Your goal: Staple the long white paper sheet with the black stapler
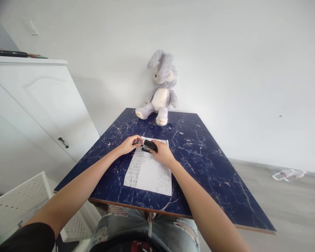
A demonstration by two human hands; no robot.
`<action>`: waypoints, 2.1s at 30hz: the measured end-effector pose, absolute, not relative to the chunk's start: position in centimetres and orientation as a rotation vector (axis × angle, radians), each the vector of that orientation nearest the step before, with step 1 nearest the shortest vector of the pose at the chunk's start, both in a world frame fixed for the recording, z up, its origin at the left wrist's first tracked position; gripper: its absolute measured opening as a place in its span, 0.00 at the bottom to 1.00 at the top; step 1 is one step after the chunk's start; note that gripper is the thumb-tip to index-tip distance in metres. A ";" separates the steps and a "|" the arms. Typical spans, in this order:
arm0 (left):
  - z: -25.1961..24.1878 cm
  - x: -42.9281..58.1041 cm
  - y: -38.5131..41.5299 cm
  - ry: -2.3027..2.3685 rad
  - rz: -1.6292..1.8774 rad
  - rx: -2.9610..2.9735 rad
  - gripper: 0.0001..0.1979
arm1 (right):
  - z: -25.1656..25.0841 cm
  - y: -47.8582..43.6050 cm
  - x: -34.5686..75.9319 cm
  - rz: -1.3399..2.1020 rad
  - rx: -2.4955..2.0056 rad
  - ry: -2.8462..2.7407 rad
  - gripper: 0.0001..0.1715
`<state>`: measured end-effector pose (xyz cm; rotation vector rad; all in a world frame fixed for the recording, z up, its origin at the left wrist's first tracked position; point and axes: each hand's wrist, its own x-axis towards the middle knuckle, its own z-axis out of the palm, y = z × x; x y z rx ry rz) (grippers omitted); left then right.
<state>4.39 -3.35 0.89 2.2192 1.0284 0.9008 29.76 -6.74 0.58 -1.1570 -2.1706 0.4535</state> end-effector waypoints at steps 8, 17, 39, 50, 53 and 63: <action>1.3 4.6 -3.6 1.043 0.873 2.211 0.11 | 0.5 -6.7 29.8 0.449 -1.157 -2.168 0.24; 1.4 4.6 -3.6 1.071 0.878 2.203 0.12 | 0.5 -6.8 29.8 0.442 -1.172 -2.171 0.23; 1.5 4.9 -4.5 0.935 0.927 2.150 0.21 | 1.2 -8.0 29.1 0.543 -1.058 -2.078 0.13; 1.6 3.4 -3.0 1.119 1.106 2.196 0.15 | 1.3 -8.1 28.9 0.367 -1.263 -2.160 0.08; 0.8 2.8 -2.6 1.114 1.074 2.206 0.15 | 1.6 -8.7 31.5 0.399 -1.276 -2.164 0.08; -0.1 3.4 -1.5 1.050 1.049 2.175 0.14 | 0.9 -10.3 45.6 0.413 -1.427 -2.157 0.20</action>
